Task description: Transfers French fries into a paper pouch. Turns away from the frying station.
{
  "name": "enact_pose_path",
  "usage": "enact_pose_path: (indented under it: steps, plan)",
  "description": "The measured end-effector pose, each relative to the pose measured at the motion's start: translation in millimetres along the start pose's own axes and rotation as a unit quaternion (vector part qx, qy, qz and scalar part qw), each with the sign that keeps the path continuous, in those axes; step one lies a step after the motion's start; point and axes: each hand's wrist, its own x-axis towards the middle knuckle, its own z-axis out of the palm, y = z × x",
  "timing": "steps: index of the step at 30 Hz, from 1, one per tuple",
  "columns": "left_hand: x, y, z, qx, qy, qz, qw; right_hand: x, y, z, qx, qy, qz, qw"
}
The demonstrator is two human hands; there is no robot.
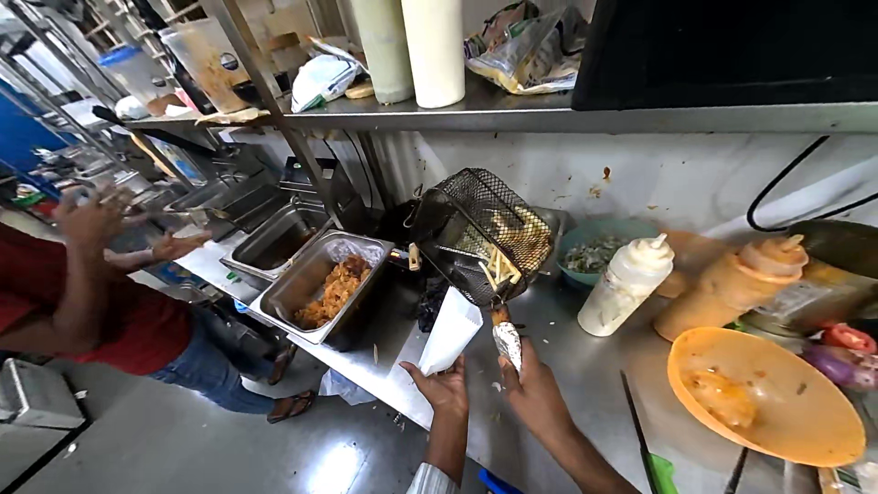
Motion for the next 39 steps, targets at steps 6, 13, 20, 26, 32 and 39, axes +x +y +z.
enact_pose_path:
  steps: [6,13,20,26,32,39]
  plan:
    - [-1,-5,4,-0.02,-0.003,0.016,1.0,2,-1,4,-0.02,0.011,-0.006,1.0]
    - [5,-10,6,-0.02,-0.012,0.029,0.999,7,-6,1,-0.012,0.009,-0.011,1.0]
    - [20,-16,8,-0.027,-0.028,0.053,0.998,6,-10,2,-0.019,0.012,-0.005,1.0]
    - [24,-21,15,-0.024,-0.025,0.064,0.997,5,-12,9,-0.058,0.046,-0.02,0.997]
    - [22,-23,19,-0.007,-0.018,0.069,0.997,8,-9,13,-0.072,0.056,-0.016,0.996]
    - [18,-27,22,0.002,-0.017,0.061,0.998,18,-1,24,-0.075,0.092,-0.041,0.992]
